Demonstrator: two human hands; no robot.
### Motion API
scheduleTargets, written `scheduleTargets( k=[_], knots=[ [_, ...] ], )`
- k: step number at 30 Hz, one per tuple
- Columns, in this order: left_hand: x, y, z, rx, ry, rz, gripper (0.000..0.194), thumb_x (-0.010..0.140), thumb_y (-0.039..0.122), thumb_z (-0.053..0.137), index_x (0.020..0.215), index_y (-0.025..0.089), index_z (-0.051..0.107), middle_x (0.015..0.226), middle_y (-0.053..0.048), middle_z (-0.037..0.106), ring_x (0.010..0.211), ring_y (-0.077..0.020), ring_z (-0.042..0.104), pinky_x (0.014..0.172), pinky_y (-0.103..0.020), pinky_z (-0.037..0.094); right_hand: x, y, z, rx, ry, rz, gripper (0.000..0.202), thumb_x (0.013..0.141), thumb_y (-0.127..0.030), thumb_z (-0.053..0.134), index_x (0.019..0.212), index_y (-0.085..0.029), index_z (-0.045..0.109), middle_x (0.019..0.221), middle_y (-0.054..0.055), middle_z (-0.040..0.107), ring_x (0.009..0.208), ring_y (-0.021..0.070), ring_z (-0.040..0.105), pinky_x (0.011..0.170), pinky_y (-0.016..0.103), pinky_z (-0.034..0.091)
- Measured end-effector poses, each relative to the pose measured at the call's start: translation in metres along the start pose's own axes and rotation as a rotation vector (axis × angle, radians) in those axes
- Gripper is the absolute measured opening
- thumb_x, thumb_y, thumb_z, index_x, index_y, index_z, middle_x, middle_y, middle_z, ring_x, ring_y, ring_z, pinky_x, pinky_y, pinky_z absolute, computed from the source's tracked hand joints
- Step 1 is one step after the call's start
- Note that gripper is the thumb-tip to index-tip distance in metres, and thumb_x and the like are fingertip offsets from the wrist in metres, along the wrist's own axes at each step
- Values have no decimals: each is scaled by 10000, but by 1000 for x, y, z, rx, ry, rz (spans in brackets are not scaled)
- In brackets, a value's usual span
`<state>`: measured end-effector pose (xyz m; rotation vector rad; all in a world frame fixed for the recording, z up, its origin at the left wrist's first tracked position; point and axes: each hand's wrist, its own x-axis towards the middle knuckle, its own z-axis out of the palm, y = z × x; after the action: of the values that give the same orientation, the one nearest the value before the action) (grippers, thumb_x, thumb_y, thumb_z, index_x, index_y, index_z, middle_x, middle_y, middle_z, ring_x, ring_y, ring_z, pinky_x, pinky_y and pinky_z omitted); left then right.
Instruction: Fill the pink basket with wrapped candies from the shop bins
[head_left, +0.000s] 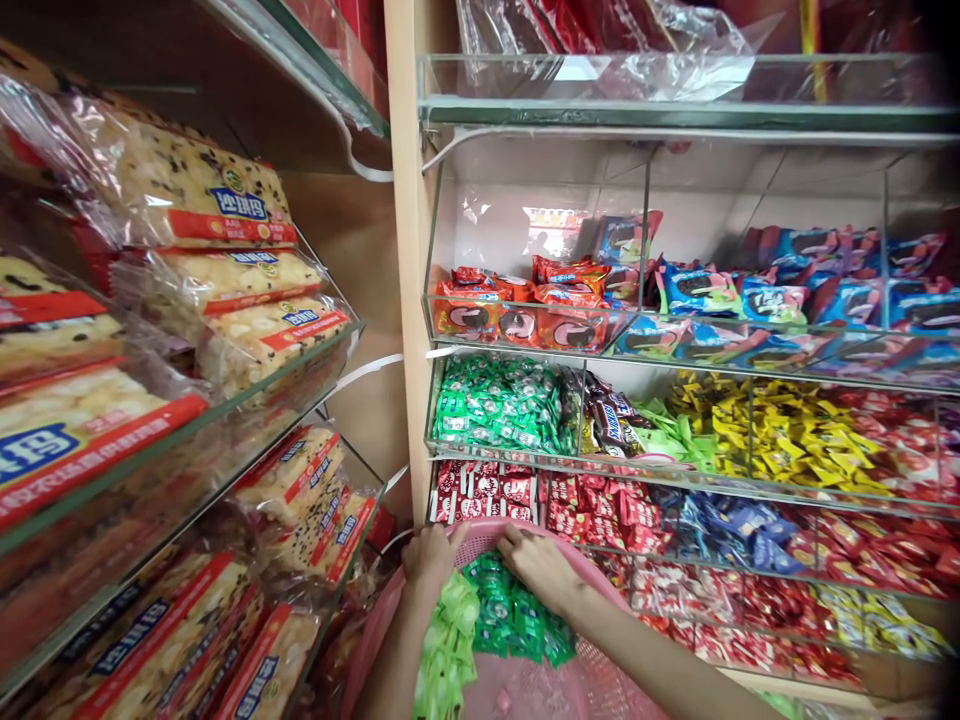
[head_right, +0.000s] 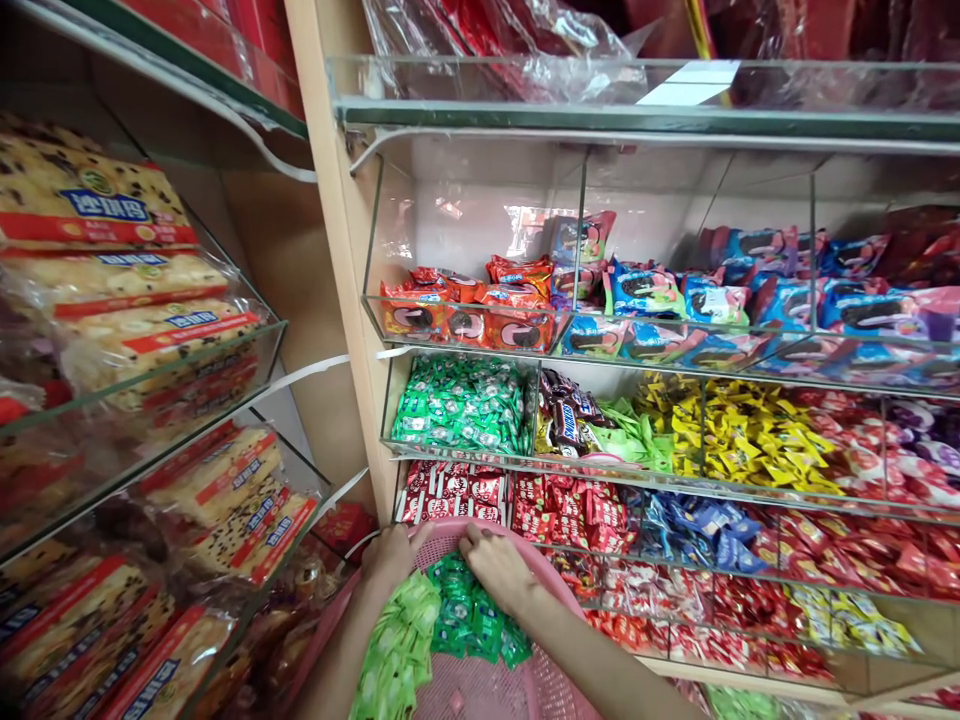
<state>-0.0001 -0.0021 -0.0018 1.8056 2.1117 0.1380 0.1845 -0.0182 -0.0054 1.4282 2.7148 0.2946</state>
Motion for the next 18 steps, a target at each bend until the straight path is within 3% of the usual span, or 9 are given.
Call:
scheduleTargets(
  k=[8, 18],
  knots=[
    [-2, 2, -4, 12, -4, 13, 720, 844, 647, 203, 968, 121, 680, 999, -190, 677, 959, -315, 630, 779, -376, 456, -9, 1, -21, 95, -151, 49, 258, 878, -172, 470, 1123, -165, 553, 1131, 101, 588, 834, 211, 642, 662, 289, 482],
    [-4, 2, -6, 0, -17, 12, 721, 842, 647, 201, 972, 123, 678, 1011, -199, 672, 967, -318, 626, 780, -380, 452, -16, 5, -22, 74, -179, 85, 292, 880, -93, 395, 1118, -141, 559, 1107, 114, 616, 855, 219, 647, 664, 298, 492]
  ],
)
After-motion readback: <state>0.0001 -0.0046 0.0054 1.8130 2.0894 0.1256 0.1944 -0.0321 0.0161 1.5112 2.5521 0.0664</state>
